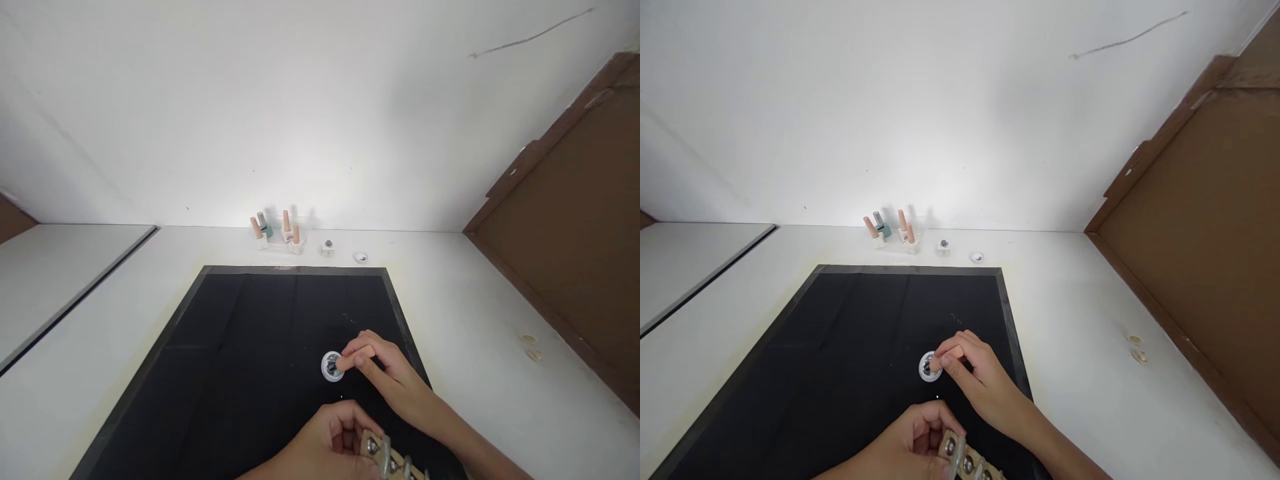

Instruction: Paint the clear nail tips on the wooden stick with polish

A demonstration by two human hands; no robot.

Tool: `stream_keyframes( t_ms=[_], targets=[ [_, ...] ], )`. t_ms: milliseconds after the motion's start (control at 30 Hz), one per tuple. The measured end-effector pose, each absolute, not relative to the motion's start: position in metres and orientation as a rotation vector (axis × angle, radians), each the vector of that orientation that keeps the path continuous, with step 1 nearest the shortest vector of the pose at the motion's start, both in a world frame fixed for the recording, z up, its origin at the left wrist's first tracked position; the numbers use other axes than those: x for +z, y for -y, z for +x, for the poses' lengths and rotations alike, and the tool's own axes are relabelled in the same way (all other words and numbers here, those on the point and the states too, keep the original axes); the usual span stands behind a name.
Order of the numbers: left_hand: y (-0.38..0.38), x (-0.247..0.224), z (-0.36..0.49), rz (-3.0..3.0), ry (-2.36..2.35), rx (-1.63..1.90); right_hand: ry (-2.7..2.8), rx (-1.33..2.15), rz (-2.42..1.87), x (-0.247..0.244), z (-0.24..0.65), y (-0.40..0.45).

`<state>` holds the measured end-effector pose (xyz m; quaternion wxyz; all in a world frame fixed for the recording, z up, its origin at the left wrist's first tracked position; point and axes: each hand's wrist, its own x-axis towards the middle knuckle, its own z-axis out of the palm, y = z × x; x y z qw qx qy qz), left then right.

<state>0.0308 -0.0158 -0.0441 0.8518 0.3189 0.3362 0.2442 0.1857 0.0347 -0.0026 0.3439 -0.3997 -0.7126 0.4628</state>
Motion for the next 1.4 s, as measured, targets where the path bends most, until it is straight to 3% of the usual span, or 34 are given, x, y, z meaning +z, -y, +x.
stream_keyframes(
  t_ms=[533, 867, 1400],
  targets=[
    [0.009, -0.026, 0.028, 0.437, -0.744, 0.550, 0.800, 1.704, -0.671, 0.010, 0.213, -0.044],
    [0.007, -0.023, 0.029, 0.554, -0.745, 0.578, 1.440, 1.185, -0.779, 0.007, 0.217, -0.029],
    [0.008, -0.026, 0.029, 0.716, -0.814, 0.544, 1.542, 1.412, -0.725, 0.007, 0.215, -0.030]
  ],
)
